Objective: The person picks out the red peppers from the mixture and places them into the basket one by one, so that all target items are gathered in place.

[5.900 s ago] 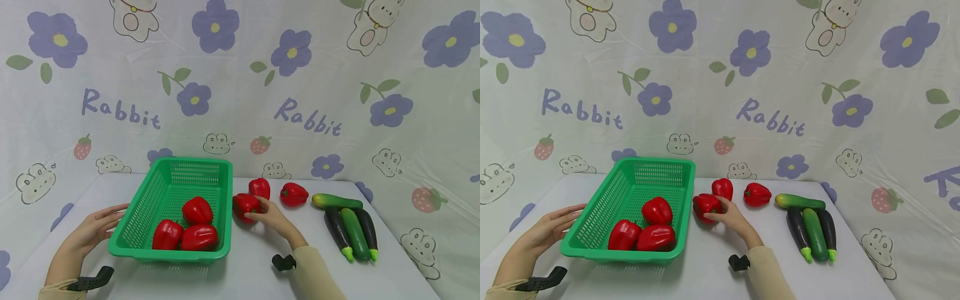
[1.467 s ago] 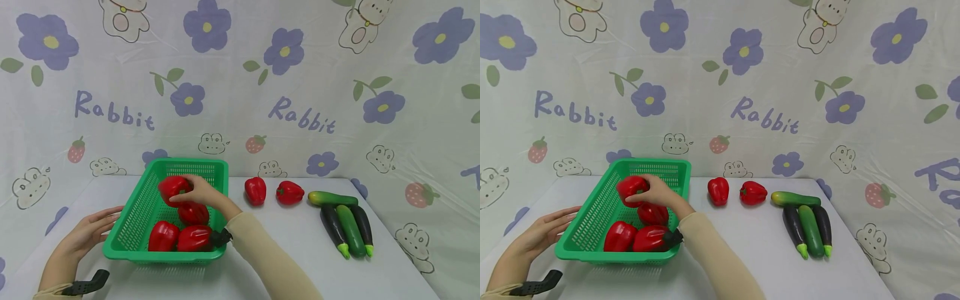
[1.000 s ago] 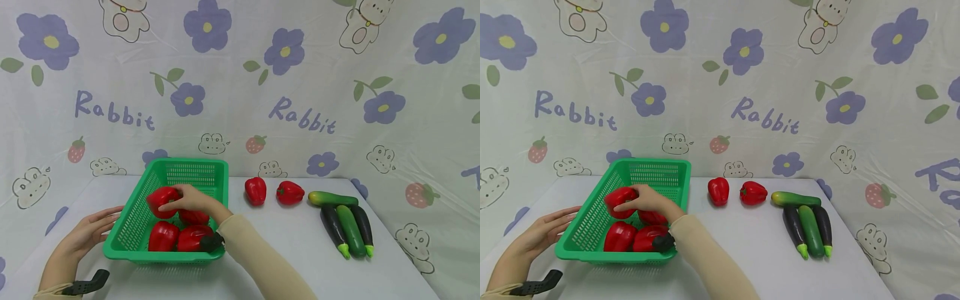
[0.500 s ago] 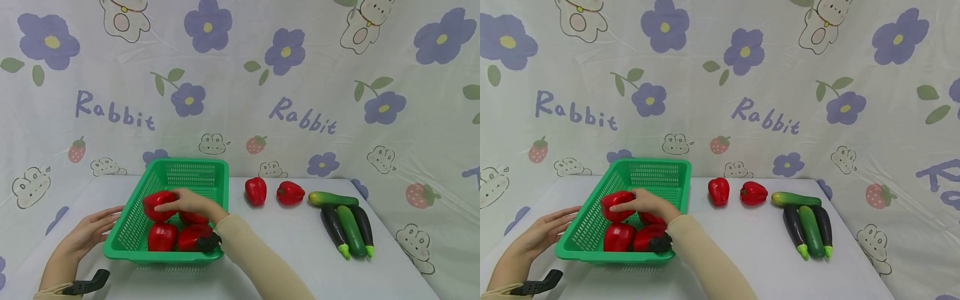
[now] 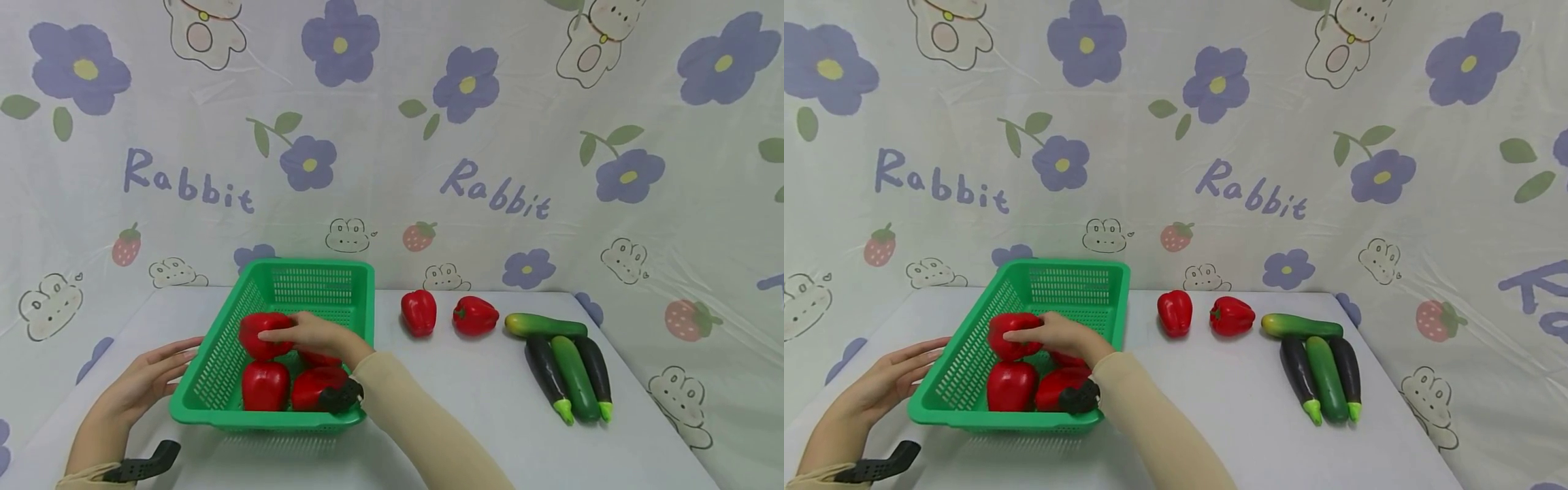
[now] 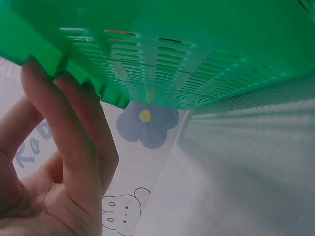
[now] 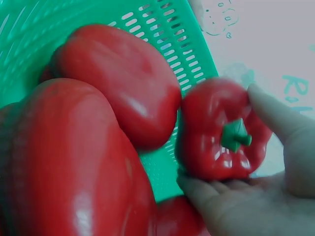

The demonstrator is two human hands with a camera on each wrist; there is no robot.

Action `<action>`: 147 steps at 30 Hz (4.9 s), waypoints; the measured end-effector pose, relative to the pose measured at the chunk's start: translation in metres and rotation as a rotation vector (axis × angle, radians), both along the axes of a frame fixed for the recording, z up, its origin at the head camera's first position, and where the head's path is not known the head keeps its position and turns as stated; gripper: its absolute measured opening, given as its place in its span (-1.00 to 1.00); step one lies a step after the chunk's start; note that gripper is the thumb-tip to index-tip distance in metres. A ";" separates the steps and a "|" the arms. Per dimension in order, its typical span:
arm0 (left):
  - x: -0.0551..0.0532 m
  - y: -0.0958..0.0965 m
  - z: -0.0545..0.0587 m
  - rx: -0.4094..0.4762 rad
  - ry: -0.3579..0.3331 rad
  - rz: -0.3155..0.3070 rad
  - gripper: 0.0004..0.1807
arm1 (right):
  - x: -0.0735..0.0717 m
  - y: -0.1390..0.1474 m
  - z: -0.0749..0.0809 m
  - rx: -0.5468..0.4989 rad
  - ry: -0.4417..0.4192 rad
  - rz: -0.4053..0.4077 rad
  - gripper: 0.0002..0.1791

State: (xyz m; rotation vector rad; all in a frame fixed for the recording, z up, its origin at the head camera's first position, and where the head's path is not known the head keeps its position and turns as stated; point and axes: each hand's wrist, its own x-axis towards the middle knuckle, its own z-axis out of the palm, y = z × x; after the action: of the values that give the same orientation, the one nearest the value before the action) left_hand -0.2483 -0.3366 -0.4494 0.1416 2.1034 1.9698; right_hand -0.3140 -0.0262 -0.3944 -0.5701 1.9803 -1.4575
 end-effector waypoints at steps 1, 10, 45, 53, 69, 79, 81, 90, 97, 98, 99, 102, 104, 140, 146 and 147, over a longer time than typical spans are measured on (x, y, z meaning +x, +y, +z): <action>0.000 0.000 0.000 0.003 -0.003 0.002 -0.71 | 0.000 0.000 0.000 -0.001 0.006 -0.015 -0.66; 0.000 0.000 -0.002 0.015 0.001 -0.007 -0.70 | 0.001 0.003 -0.003 0.029 0.085 -0.080 -0.60; -0.001 0.000 -0.001 -0.014 0.001 0.010 -0.71 | -0.002 0.008 -0.010 0.228 0.218 -0.077 -0.58; 0.000 0.001 0.000 -0.031 0.008 0.020 -0.71 | -0.002 0.007 -0.008 0.233 0.191 -0.072 -0.57; 0.000 0.000 -0.002 -0.016 0.011 0.011 -0.70 | -0.002 0.004 -0.006 0.299 0.241 -0.037 -0.54; 0.000 0.000 -0.003 -0.017 0.015 0.012 -0.70 | 0.001 0.002 -0.006 0.353 0.261 0.011 -0.57; 0.000 0.000 -0.003 -0.021 0.014 0.016 -0.70 | 0.002 0.002 -0.005 0.351 0.251 -0.001 -0.57; 0.000 0.000 -0.001 -0.037 0.014 0.021 -0.67 | -0.003 0.003 -0.002 0.324 0.270 -0.017 -0.37; 0.001 0.001 0.000 -0.010 0.010 0.015 -0.70 | -0.006 0.010 0.009 0.321 0.331 -0.017 -0.16; 0.001 0.001 0.000 -0.011 0.011 0.016 -0.70 | -0.006 0.012 0.011 0.311 0.334 -0.018 -0.14; 0.001 0.001 0.000 -0.010 0.012 0.016 -0.70 | -0.007 0.015 0.013 0.300 0.344 -0.016 -0.14; 0.001 0.001 0.000 -0.003 0.012 0.016 -0.70 | -0.008 0.022 0.019 0.265 0.361 -0.018 -0.15; 0.000 0.001 -0.001 0.003 0.015 0.014 -0.70 | -0.009 0.028 0.023 0.242 0.378 -0.028 -0.15; 0.000 0.001 -0.001 -0.002 0.004 0.024 -0.71 | -0.045 0.142 -0.021 0.045 0.508 -0.672 -0.09; 0.001 0.001 0.000 -0.016 0.004 0.026 -0.71 | -0.048 0.155 -0.034 0.074 0.499 -0.752 -0.07; 0.001 0.001 0.001 -0.019 0.004 0.026 -0.70 | -0.048 0.157 -0.036 0.081 0.489 -0.760 -0.07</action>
State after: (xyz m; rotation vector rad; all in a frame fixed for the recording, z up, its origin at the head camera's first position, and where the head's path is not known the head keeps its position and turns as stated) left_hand -0.2477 -0.3357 -0.4487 0.1160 2.1366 1.9649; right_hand -0.3622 0.1307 -0.4309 -0.1231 2.8293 -1.7624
